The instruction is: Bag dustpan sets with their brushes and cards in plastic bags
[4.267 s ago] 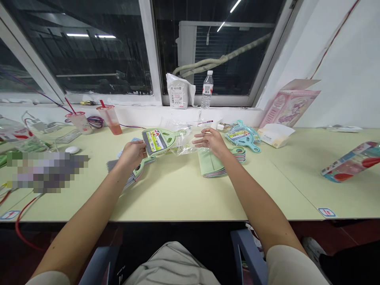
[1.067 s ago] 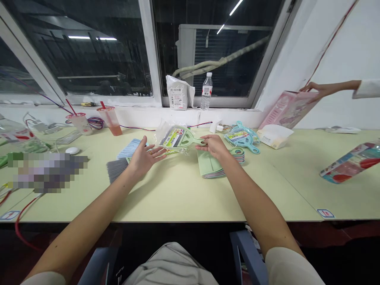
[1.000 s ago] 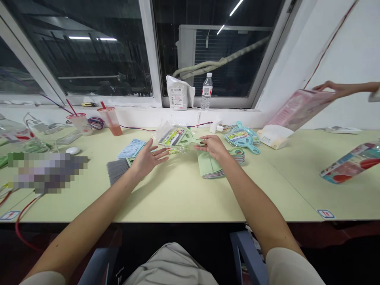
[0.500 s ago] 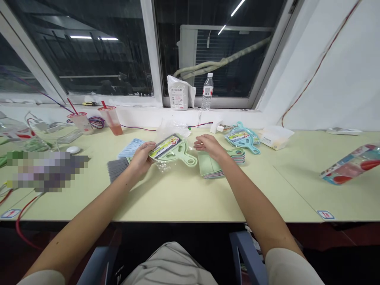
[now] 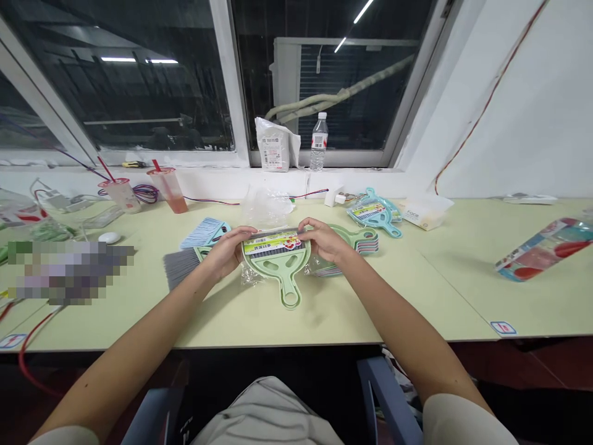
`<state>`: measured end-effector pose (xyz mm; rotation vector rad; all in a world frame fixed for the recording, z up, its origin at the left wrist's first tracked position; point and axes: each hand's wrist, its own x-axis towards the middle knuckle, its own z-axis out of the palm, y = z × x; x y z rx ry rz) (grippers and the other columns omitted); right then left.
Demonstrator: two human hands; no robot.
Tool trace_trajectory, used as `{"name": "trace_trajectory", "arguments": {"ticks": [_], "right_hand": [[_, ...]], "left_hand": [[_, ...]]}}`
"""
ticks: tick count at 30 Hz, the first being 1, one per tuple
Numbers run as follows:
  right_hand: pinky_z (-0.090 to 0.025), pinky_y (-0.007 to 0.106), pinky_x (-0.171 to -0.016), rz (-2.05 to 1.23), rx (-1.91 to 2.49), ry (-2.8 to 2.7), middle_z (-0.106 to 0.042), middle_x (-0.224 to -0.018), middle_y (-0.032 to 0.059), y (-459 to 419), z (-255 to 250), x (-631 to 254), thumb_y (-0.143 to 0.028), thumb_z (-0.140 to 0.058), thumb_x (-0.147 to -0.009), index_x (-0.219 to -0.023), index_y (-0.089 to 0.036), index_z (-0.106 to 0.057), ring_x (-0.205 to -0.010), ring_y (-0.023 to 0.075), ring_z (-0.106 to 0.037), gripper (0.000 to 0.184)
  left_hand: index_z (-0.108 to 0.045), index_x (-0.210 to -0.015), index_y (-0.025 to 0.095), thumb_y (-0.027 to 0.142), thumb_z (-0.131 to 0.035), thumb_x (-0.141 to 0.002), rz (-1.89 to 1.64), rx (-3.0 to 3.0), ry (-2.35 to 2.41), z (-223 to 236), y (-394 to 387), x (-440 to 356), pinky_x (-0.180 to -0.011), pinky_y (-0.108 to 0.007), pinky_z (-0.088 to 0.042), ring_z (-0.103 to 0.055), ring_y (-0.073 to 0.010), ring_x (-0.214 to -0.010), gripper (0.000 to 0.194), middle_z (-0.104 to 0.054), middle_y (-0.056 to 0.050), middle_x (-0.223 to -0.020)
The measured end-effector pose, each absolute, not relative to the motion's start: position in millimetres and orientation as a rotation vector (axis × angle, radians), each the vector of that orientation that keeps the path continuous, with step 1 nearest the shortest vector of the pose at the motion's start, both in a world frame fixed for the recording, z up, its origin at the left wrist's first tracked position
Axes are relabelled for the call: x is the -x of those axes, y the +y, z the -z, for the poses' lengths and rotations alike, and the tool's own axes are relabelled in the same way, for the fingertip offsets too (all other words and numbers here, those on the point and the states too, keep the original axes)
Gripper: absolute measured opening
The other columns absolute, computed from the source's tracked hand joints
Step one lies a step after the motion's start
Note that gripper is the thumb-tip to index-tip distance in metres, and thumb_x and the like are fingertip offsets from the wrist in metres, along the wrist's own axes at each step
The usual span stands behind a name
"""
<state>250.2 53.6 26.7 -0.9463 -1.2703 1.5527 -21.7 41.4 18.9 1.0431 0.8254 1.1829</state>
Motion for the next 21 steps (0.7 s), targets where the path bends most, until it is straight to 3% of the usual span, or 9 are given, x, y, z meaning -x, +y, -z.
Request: {"name": "trace_trajectory", "arguments": {"ticks": [6,10,15,21], "right_hand": [[-0.05,0.024,-0.055,-1.371,0.961,-1.175,-0.061,-0.068,-0.0033,51.7,-21.2,-245.6,-0.02,-0.078,-0.063,-0.075,-0.021,-0.056,-0.062,0.0138,-0.061,0.024],[-0.047,0.025,-0.056,-1.263,1.009,-1.167,-0.056,-0.068,-0.0031,51.3,-15.8,-238.5,-0.032,-0.077,-0.066,-0.07,-0.022,-0.052,-0.063,0.014,-0.056,0.027],[-0.031,0.024,-0.055,-0.886,1.091,-1.332,-0.035,-0.061,-0.0075,53.0,-3.5,-231.9,-0.034,-0.08,-0.064,-0.063,-0.023,-0.037,-0.058,0.0101,-0.036,0.044],[-0.027,0.025,-0.058,-0.734,1.109,-1.474,-0.032,-0.066,-0.007,45.2,-3.0,-225.4,-0.029,-0.071,-0.069,-0.068,-0.023,-0.036,-0.061,0.0107,-0.031,0.036]], "left_hand": [[-0.071,-0.084,0.017,0.027,-0.072,-0.073,-1.264,-1.069,0.825,-20.9,40.6,19.8,-0.048,-0.024,-0.045,-0.061,-0.0151,-0.064,0.015,-0.065,-0.004,-0.082],[-0.07,-0.078,0.017,0.031,-0.069,-0.074,-1.29,-1.091,0.894,-17.0,43.4,17.7,-0.046,-0.025,-0.043,-0.061,-0.0176,-0.063,0.015,-0.062,-0.005,-0.074],[-0.067,-0.071,0.017,0.046,-0.076,-0.075,-1.341,-1.235,1.05,-6.1,44.7,14.8,-0.051,-0.027,-0.043,-0.056,-0.016,-0.061,0.03,-0.06,-0.004,-0.071],[-0.059,-0.065,0.02,0.039,-0.084,-0.069,-1.51,-1.558,1.31,3.3,42.8,11.4,-0.054,-0.026,-0.029,-0.04,-0.0115,-0.058,0.032,-0.049,0.003,-0.062]]}}
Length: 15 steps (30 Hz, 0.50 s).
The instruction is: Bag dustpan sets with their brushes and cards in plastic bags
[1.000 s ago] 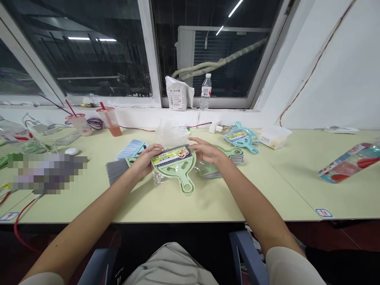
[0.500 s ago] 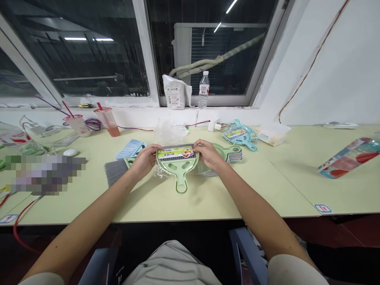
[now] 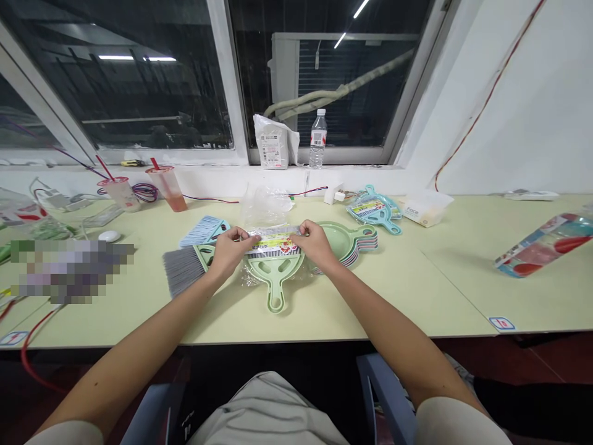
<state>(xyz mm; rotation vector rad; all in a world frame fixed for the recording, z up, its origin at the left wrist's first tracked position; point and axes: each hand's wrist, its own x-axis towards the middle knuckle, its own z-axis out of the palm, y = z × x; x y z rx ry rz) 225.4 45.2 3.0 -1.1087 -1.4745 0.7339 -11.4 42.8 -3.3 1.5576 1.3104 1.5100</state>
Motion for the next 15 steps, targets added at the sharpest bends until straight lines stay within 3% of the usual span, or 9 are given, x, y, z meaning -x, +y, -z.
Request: {"name": "trace_trajectory", "arguments": {"ticks": [3,6,9,12,15], "right_hand": [[-0.03,0.025,-0.059,-0.7,1.131,-1.514,-0.034,-0.066,-0.0066,41.3,-2.8,-222.6,-0.028,-0.069,-0.072,-0.07,-0.023,-0.037,-0.062,0.0117,-0.034,0.033],[-0.04,0.027,-0.064,-0.652,1.207,-1.589,-0.045,-0.069,-0.0042,38.6,-2.4,-222.4,-0.029,-0.068,-0.076,-0.071,-0.023,-0.045,-0.066,0.0146,-0.044,0.025],[-0.05,0.04,-0.087,-0.409,1.206,-1.708,-0.061,-0.1,0.006,34.2,-6.7,-224.0,-0.031,-0.067,-0.081,-0.081,-0.023,-0.061,-0.095,0.0237,-0.059,0.011],[-0.037,0.056,-0.114,-0.109,1.028,-1.934,-0.05,-0.142,0.0109,26.1,-17.2,-223.3,-0.029,-0.063,-0.088,-0.1,-0.025,-0.072,-0.137,0.0328,-0.044,0.016],[-0.018,0.064,-0.123,0.084,0.865,-2.228,-0.049,-0.149,0.0068,17.0,-28.0,-218.0,-0.025,-0.059,-0.093,-0.109,-0.029,-0.076,-0.149,0.0337,-0.031,0.024]], "left_hand": [[-0.054,-0.065,0.02,0.037,-0.086,-0.065,-1.499,-1.562,1.364,3.7,41.2,10.3,-0.056,-0.025,-0.028,-0.039,-0.0117,-0.059,0.036,-0.047,0.004,-0.062],[-0.052,-0.068,0.021,0.035,-0.086,-0.064,-1.497,-1.565,1.397,2.0,38.9,9.5,-0.056,-0.025,-0.027,-0.038,-0.0115,-0.059,0.037,-0.044,0.005,-0.063],[-0.052,-0.07,0.021,0.032,-0.086,-0.062,-1.518,-1.517,1.37,0.1,36.2,7.3,-0.055,-0.024,-0.027,-0.038,-0.0113,-0.059,0.036,-0.044,0.005,-0.064],[-0.052,-0.071,0.021,0.03,-0.086,-0.06,-1.499,-1.488,1.337,0.1,33.9,2.7,-0.056,-0.023,-0.029,-0.04,-0.0113,-0.06,0.036,-0.047,0.005,-0.066],[-0.052,-0.073,0.021,0.03,-0.085,-0.06,-1.466,-1.508,1.299,1.7,32.2,-2.2,-0.057,-0.023,-0.031,-0.043,-0.0116,-0.061,0.036,-0.05,0.005,-0.068]]}}
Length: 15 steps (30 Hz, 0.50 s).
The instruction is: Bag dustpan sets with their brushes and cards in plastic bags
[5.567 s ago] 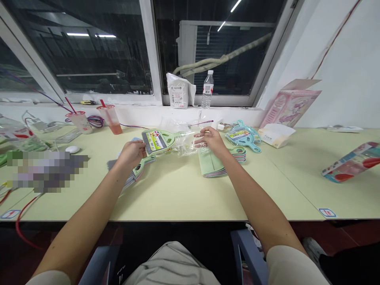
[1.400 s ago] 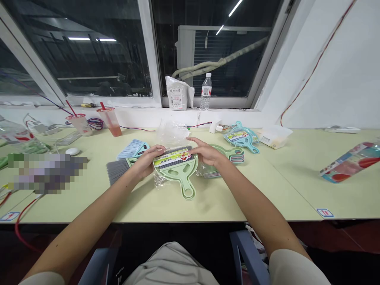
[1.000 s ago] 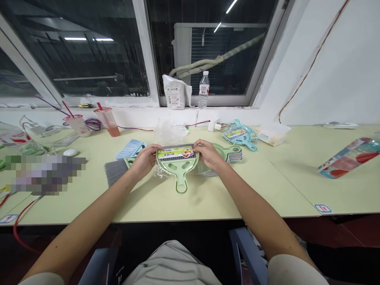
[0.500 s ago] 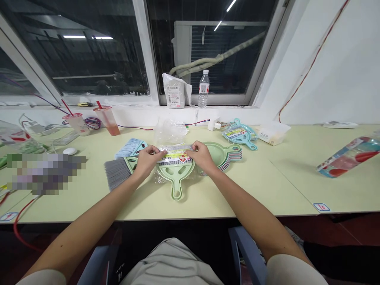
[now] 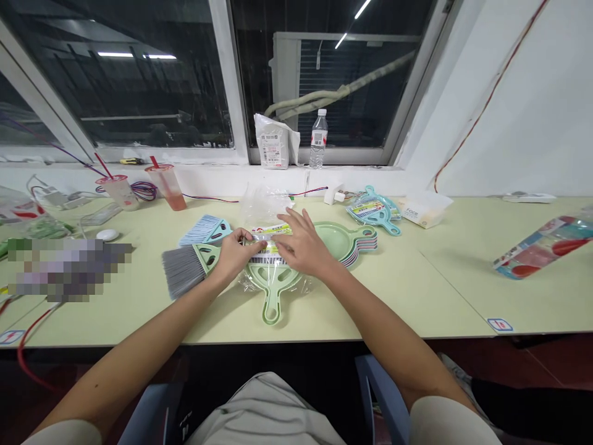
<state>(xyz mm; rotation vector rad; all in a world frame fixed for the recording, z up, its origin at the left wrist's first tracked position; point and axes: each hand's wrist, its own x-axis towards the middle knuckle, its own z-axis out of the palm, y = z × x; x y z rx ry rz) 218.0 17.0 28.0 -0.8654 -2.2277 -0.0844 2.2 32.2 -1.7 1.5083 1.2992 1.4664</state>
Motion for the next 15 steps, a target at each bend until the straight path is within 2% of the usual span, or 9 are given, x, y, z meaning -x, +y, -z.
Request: {"name": "trace_trajectory", "arguments": {"ticks": [2,8,15], "right_hand": [[-0.014,0.065,-0.125,0.17,0.809,-2.352,-0.052,-0.148,0.0061,13.5,-31.4,-213.6,-0.024,-0.057,-0.095,-0.11,-0.029,-0.077,-0.15,0.0325,-0.031,0.026],[-0.022,0.063,-0.124,0.21,0.825,-2.404,-0.056,-0.147,0.0067,16.8,-29.5,-210.9,-0.023,-0.055,-0.097,-0.102,-0.026,-0.079,-0.147,0.0315,-0.037,0.025],[-0.021,0.062,-0.125,0.165,0.819,-2.399,-0.057,-0.146,0.0041,21.5,-32.6,-221.7,-0.022,-0.054,-0.096,-0.093,-0.026,-0.079,-0.147,0.0301,-0.038,0.026]], "left_hand": [[-0.053,-0.073,0.021,0.029,-0.084,-0.061,-1.46,-1.544,1.287,2.5,31.5,-4.2,-0.059,-0.024,-0.031,-0.043,-0.012,-0.063,0.035,-0.051,0.005,-0.069],[-0.054,-0.074,0.021,0.026,-0.079,-0.067,-1.454,-1.656,1.263,2.1,29.5,-6.0,-0.064,-0.025,-0.035,-0.047,-0.0137,-0.068,0.027,-0.053,0.004,-0.07],[-0.051,-0.075,0.021,0.027,-0.081,-0.065,-1.46,-1.531,1.238,0.3,29.4,-3.7,-0.062,-0.024,-0.036,-0.047,-0.0126,-0.066,0.032,-0.052,0.004,-0.072]]}}
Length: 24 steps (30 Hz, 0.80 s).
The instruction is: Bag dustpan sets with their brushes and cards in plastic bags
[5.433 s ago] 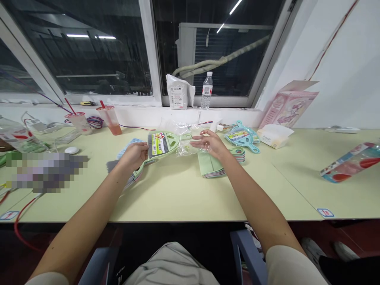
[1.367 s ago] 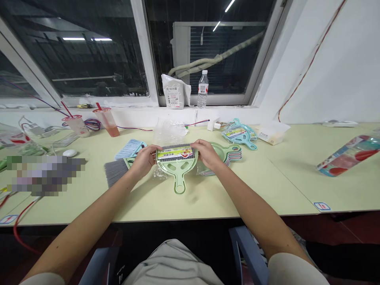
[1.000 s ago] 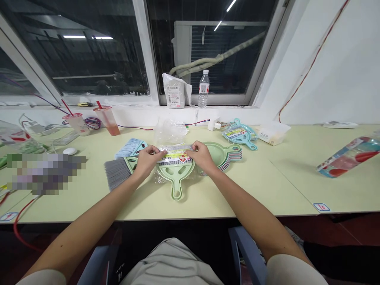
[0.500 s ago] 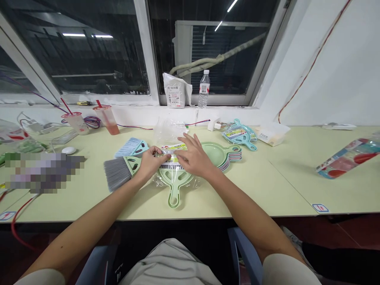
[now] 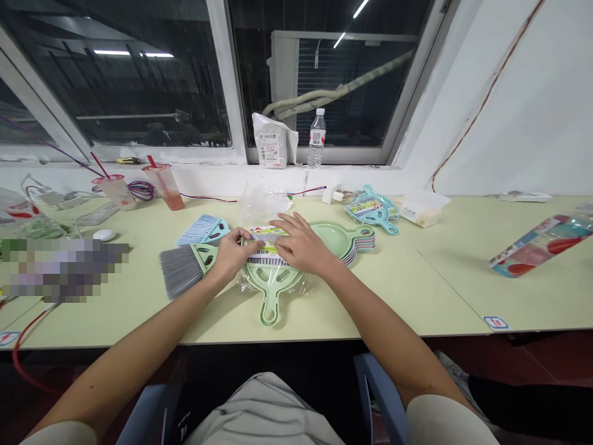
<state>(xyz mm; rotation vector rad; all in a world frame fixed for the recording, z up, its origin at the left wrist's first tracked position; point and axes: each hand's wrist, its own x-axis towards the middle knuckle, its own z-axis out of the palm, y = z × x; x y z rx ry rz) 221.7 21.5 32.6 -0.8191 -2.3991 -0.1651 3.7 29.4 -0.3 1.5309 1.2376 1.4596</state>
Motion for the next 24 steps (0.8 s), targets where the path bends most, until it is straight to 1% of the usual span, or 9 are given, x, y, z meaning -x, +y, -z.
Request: {"name": "trace_trajectory", "arguments": {"ticks": [3,8,10,12,15,17,19,21,24], "right_hand": [[-0.022,0.06,-0.125,0.174,0.852,-2.38,-0.057,-0.146,0.0041,27.8,-30.5,-229.7,-0.022,-0.054,-0.096,-0.091,-0.025,-0.079,-0.146,0.0301,-0.04,0.025],[-0.022,0.06,-0.124,0.156,0.911,-2.317,-0.058,-0.145,0.0056,39.2,-25.9,-246.6,-0.021,-0.055,-0.094,-0.087,-0.024,-0.078,-0.144,0.0317,-0.042,0.025],[-0.026,0.059,-0.121,0.114,0.91,-2.27,-0.059,-0.143,0.0067,42.3,-24.9,-251.4,-0.022,-0.055,-0.094,-0.085,-0.024,-0.078,-0.14,0.032,-0.046,0.025],[-0.036,0.055,-0.115,0.029,0.911,-2.17,-0.062,-0.136,0.0094,45.1,-23.7,-253.6,-0.024,-0.056,-0.093,-0.084,-0.023,-0.078,-0.132,0.0311,-0.053,0.024],[-0.05,0.045,-0.097,-0.203,0.951,-1.945,-0.068,-0.113,0.011,50.0,-19.9,-252.2,-0.03,-0.058,-0.092,-0.087,-0.022,-0.078,-0.108,0.0266,-0.063,0.023],[-0.054,0.039,-0.083,-0.449,0.979,-1.789,-0.069,-0.097,0.0087,53.1,-16.4,-248.7,-0.037,-0.061,-0.091,-0.087,-0.021,-0.078,-0.09,0.0229,-0.065,0.023],[-0.054,0.036,-0.073,-0.725,0.981,-1.631,-0.07,-0.089,0.0066,55.2,-13.1,-244.6,-0.042,-0.066,-0.086,-0.086,-0.02,-0.077,-0.077,0.0199,-0.063,0.025],[-0.054,0.035,-0.069,-0.946,0.957,-1.476,-0.07,-0.088,0.0051,55.6,-11.0,-241.3,-0.045,-0.074,-0.078,-0.085,-0.019,-0.076,-0.072,0.018,-0.061,0.026],[-0.054,0.033,-0.068,-1.14,0.889,-1.326,-0.069,-0.09,0.0031,53.7,-11.1,-239.7,-0.043,-0.082,-0.07,-0.087,-0.02,-0.076,-0.075,0.0167,-0.061,0.029]], "left_hand": [[-0.052,-0.076,0.021,0.026,-0.081,-0.063,-1.472,-1.485,1.238,-2.2,32.8,2.1,-0.059,-0.023,-0.035,-0.045,-0.0116,-0.064,0.033,-0.051,0.004,-0.071],[-0.052,-0.075,0.02,0.026,-0.083,-0.061,-1.517,-1.477,1.34,-6.7,38.7,12.6,-0.055,-0.022,-0.028,-0.036,-0.0097,-0.058,0.034,-0.038,0.007,-0.064],[-0.052,-0.075,0.02,0.027,-0.083,-0.061,-1.52,-1.487,1.348,-7.6,40.4,15.0,-0.054,-0.023,-0.028,-0.034,-0.0096,-0.057,0.034,-0.036,0.008,-0.063],[-0.053,-0.075,0.02,0.029,-0.083,-0.062,-1.543,-1.492,1.341,-7.7,41.8,16.2,-0.054,-0.023,-0.028,-0.034,-0.0098,-0.058,0.034,-0.037,0.007,-0.064],[-0.054,-0.077,0.02,0.032,-0.083,-0.065,-1.609,-1.485,1.333,-6.9,43.5,16.8,-0.055,-0.023,-0.03,-0.037,-0.0106,-0.06,0.034,-0.04,0.006,-0.066],[-0.055,-0.078,0.021,0.033,-0.083,-0.066,-1.64,-1.472,1.333,-5.6,44.4,17.1,-0.056,-0.024,-0.03,-0.038,-0.011,-0.061,0.033,-0.041,0.006,-0.067],[-0.056,-0.078,0.02,0.033,-0.082,-0.067,-1.658,-1.473,1.329,-3.6,45.3,17.5,-0.056,-0.024,-0.031,-0.037,-0.0111,-0.06,0.031,-0.042,0.006,-0.067],[-0.057,-0.079,0.02,0.032,-0.081,-0.069,-1.682,-1.48,1.316,-1.3,46.4,18.0,-0.056,-0.024,-0.032,-0.037,-0.0111,-0.06,0.029,-0.044,0.005,-0.068],[-0.058,-0.08,0.02,0.032,-0.08,-0.07,-1.713,-1.466,1.27,1.6,48.3,18.9,-0.058,-0.024,-0.034,-0.041,-0.0116,-0.063,0.027,-0.046,0.004,-0.071]]}}
